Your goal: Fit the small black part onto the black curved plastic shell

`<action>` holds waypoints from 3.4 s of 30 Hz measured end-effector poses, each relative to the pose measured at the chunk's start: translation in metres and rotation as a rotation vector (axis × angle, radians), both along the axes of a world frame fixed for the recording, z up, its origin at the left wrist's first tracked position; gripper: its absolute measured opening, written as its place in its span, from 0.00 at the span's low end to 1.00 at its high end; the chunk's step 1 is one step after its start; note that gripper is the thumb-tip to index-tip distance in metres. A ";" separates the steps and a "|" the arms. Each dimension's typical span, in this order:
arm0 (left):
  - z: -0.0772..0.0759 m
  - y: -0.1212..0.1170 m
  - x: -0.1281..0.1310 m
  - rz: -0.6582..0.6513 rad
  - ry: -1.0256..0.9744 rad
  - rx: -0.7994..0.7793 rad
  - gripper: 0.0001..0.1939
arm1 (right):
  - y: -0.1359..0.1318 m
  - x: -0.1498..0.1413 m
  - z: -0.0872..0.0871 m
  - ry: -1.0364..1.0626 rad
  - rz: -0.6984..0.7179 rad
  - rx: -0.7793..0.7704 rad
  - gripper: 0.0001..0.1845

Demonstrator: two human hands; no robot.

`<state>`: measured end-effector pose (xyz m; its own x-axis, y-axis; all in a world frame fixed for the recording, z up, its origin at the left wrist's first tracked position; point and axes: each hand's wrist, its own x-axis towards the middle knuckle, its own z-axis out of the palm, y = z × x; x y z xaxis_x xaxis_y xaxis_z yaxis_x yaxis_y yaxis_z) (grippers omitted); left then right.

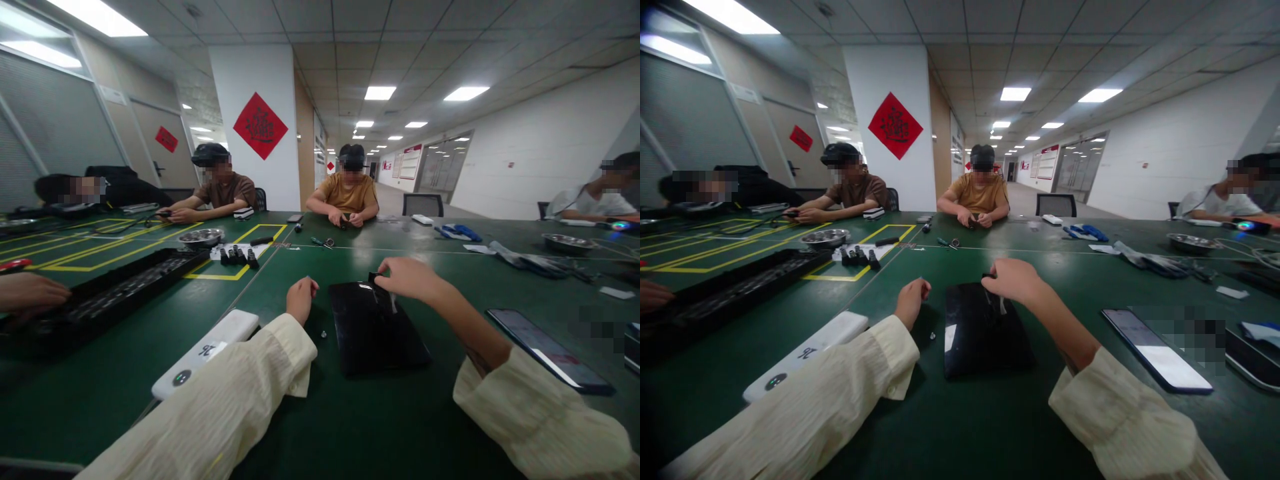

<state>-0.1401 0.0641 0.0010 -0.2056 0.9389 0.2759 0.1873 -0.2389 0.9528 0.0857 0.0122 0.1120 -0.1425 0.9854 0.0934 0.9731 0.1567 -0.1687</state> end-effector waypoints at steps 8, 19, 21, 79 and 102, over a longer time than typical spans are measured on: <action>0.030 -0.023 -0.003 -0.225 0.445 0.149 0.15 | -0.003 -0.012 -0.014 0.249 0.086 -0.337 0.22; 0.042 -0.021 -0.015 -0.564 0.697 0.012 0.13 | 0.015 0.004 -0.017 0.305 0.054 -0.236 0.30; 0.042 -0.018 -0.019 -0.535 0.651 -0.028 0.13 | 0.017 0.005 -0.017 0.282 0.059 -0.228 0.28; 0.002 -0.033 0.022 -0.688 0.349 -0.069 0.12 | 0.008 0.017 -0.118 1.881 0.096 -0.660 0.21; -0.001 -0.037 0.029 -0.512 0.360 -0.018 0.09 | 0.003 0.013 -0.115 1.825 0.084 -0.630 0.19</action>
<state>-0.1111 0.0275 0.0005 0.3748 0.8989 0.2270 0.3630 -0.3676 0.8562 0.0983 0.0152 -0.0029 -0.3404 0.9283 -0.1498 -0.4215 -0.2930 -0.8582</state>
